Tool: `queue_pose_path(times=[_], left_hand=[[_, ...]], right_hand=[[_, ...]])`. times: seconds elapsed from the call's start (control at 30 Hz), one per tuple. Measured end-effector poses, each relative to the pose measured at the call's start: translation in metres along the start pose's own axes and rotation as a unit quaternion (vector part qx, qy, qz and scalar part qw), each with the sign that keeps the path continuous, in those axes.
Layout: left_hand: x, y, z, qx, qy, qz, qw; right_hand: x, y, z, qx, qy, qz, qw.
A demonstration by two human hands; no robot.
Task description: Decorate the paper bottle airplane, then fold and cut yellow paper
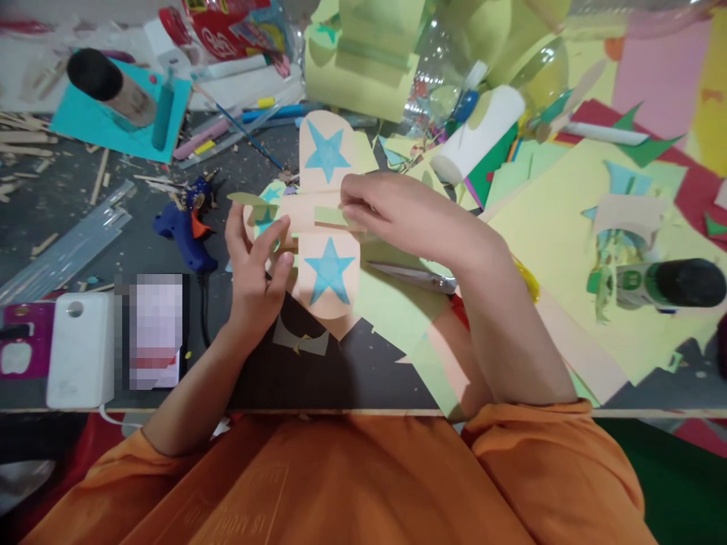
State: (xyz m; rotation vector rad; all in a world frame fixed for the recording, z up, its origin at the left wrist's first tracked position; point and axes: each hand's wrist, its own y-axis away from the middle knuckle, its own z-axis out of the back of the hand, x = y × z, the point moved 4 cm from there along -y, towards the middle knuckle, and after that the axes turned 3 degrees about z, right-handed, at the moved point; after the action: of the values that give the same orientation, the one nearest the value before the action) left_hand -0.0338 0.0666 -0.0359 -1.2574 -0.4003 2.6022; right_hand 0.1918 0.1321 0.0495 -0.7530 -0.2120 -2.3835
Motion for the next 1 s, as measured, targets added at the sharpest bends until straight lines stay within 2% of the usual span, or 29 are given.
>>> queue_pose_path(times=[0.13, 0.33, 0.5, 0.57, 0.67, 0.83, 0.93, 1.0], left_hand=[[-0.001, -0.001, 0.0, 0.01, 0.001, 0.02, 1.0], [-0.006, -0.001, 0.001, -0.009, -0.03, 0.009, 0.999], [-0.016, 0.001, 0.018, -0.088, -0.062, -0.023, 0.994], [-0.022, 0.001, 0.023, -0.105, -0.087, -0.058, 0.989], [-0.031, 0.001, 0.02, -0.071, -0.125, -0.12, 0.982], [-0.034, -0.002, 0.002, 0.045, -0.119, -0.147, 0.981], [-0.035, -0.003, 0.0, 0.064, -0.109, -0.171, 0.977], [-0.035, -0.004, 0.001, 0.073, -0.106, -0.161, 0.979]], right_hand=[[-0.003, -0.002, -0.003, 0.005, 0.002, 0.019, 1.0], [-0.008, -0.004, -0.008, -0.017, 0.012, 0.015, 1.0], [-0.004, -0.004, -0.009, -0.018, 0.02, 0.016, 0.999], [-0.003, -0.004, -0.008, -0.011, 0.026, 0.013, 1.0], [-0.001, -0.004, -0.007, -0.008, 0.032, 0.012, 0.999], [-0.002, -0.004, -0.009, -0.017, 0.029, 0.017, 0.999], [-0.004, -0.004, -0.011, -0.029, 0.028, 0.018, 0.999], [-0.004, -0.005, -0.012, -0.036, 0.025, 0.019, 0.999]])
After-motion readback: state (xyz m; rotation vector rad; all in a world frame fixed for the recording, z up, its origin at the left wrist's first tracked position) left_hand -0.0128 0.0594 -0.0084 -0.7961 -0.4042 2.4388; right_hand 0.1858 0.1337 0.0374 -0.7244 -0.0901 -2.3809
